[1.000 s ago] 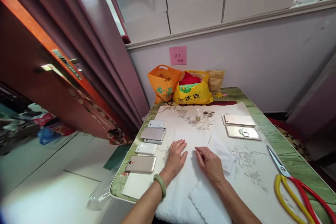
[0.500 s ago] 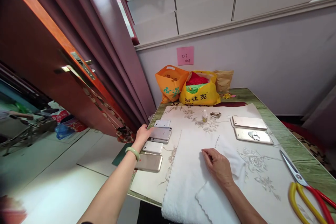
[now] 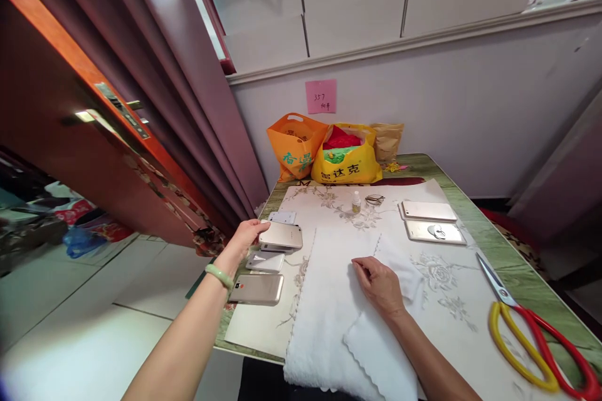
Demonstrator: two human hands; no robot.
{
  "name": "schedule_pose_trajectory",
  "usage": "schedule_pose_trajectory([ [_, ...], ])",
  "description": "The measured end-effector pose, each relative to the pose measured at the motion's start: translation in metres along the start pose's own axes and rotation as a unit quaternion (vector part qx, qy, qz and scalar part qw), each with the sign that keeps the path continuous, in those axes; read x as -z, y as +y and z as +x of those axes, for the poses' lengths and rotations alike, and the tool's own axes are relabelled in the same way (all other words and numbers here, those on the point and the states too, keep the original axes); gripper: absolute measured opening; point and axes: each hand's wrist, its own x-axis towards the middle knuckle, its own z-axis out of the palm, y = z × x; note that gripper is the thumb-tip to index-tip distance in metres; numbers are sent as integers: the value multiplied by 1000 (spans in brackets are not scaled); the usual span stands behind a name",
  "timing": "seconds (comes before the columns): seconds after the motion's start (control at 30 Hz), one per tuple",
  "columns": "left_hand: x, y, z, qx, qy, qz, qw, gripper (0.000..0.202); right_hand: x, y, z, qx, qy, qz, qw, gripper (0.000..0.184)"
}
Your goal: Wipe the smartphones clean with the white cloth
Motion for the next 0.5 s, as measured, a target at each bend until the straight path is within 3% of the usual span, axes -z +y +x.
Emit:
schedule_pose_trajectory([
  [0.17, -41, 13, -47, -7, -99, -118, 988, 24, 1, -4, 2, -3, 6, -1, 1000, 33],
  [0.2, -54, 13, -58, 29, -99, -208, 973, 25, 1, -4, 3, -2, 7, -1, 1000, 33],
  [0.33, -112, 6, -104, 75, -111, -277, 951, 27, 1, -5, 3, -6, 19, 9, 1000, 31],
  [0.4, -134, -2, -126, 133, -101, -342, 925, 26, 2, -4, 3, -11, 41, 20, 999, 30],
  [0.5, -147, -13, -149, 145, -200, -300, 921, 28, 4, -4, 3, -25, 94, 47, 994, 30],
])
